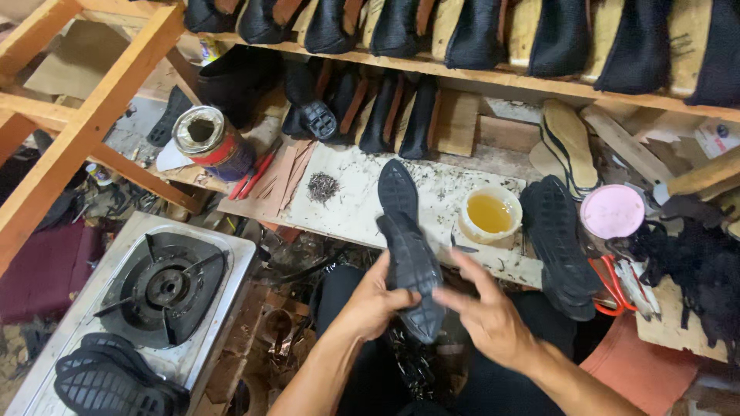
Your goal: The person holds black rubber shoe soles one at a time, dips their fingers into a cup of yellow liquid adhesive, and spreads the liquid over the sole surfaces by hand. Coated soles are placed on the workbench or shelf, and the person reaches for the next sole to repeat the coating.
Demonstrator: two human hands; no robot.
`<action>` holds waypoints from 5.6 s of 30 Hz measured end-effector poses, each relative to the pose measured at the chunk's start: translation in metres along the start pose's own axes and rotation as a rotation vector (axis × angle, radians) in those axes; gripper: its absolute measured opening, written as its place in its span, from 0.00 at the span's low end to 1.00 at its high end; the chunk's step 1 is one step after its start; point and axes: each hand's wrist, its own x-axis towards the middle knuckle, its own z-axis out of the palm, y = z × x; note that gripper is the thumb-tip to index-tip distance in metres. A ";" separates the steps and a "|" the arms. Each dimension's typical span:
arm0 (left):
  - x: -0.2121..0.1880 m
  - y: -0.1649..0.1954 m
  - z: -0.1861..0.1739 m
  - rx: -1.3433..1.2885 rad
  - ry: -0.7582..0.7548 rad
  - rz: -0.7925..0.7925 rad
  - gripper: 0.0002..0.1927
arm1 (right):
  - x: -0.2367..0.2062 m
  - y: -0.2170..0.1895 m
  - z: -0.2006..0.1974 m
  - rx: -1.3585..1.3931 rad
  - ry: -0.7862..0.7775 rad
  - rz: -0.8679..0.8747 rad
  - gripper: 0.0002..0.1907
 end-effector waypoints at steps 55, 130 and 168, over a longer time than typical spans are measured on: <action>-0.029 -0.050 0.002 -0.787 -0.273 0.193 0.56 | 0.000 0.068 -0.024 0.075 0.191 0.213 0.23; -0.019 -0.030 -0.075 -0.003 0.252 0.676 0.42 | 0.107 -0.018 0.013 0.915 0.126 0.822 0.50; -0.017 -0.041 -0.092 0.553 0.446 0.527 0.17 | 0.118 -0.001 0.081 -0.441 -0.099 0.253 0.32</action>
